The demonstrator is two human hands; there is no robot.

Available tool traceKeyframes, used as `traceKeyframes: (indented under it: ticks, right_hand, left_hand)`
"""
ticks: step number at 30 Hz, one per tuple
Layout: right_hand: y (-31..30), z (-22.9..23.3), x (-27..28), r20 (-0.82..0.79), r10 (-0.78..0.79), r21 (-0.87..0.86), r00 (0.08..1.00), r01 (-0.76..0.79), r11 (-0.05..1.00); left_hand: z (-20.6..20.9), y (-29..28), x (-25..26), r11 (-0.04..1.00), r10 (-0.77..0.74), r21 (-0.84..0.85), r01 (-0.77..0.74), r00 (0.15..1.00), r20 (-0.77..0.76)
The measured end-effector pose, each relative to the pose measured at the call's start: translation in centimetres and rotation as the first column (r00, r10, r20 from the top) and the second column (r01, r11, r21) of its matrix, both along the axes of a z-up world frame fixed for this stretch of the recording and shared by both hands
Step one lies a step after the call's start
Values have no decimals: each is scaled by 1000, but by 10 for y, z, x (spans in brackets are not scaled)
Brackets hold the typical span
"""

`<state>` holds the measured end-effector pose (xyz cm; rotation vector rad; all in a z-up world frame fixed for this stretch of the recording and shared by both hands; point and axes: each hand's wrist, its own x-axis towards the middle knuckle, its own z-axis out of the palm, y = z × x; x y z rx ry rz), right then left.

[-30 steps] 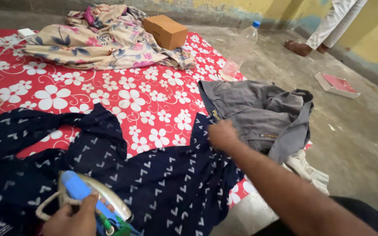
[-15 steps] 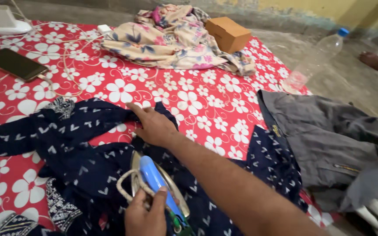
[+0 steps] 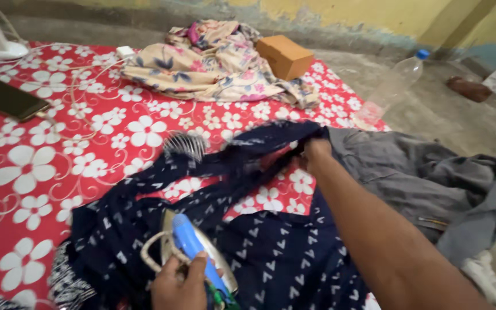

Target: The person irons a dark blue patterned shirt laid out on a floral bedsheet. They use a blue electric iron to smooth the fabric, moving it across the shirt's body and sleeves while occasionally adjusting the garment with their hands.

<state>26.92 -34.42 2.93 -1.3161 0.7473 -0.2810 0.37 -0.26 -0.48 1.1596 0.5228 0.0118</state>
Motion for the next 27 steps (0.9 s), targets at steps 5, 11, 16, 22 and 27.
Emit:
traceKeyframes:
  ticks: [5,11,16,22,27]
  right_hand:
    - [33,25,-66,-250,-161,-766,955,-93,636]
    - [96,30,-57,-532,235,-840,814,-543,-20]
    - [63,15,-48,-766,35,-641,641,-761,-93]
    - [-11,31,-92,-140,394,-986,908,-93,-137]
    - [-35,38,-131,-367,201,-923,908,-328,-202]
  left_hand:
    - [-10,1,0,998,-26,-51,25,999,-33]
    - [-10,0,0,995,5,-97,-1,999,42]
    - [5,4,-3,995,-52,-83,48,998,-45]
    - [-11,7,-1,995,-94,-45,91,994,-56]
    - [-32,3,6,999,-10,-49,13,998,55]
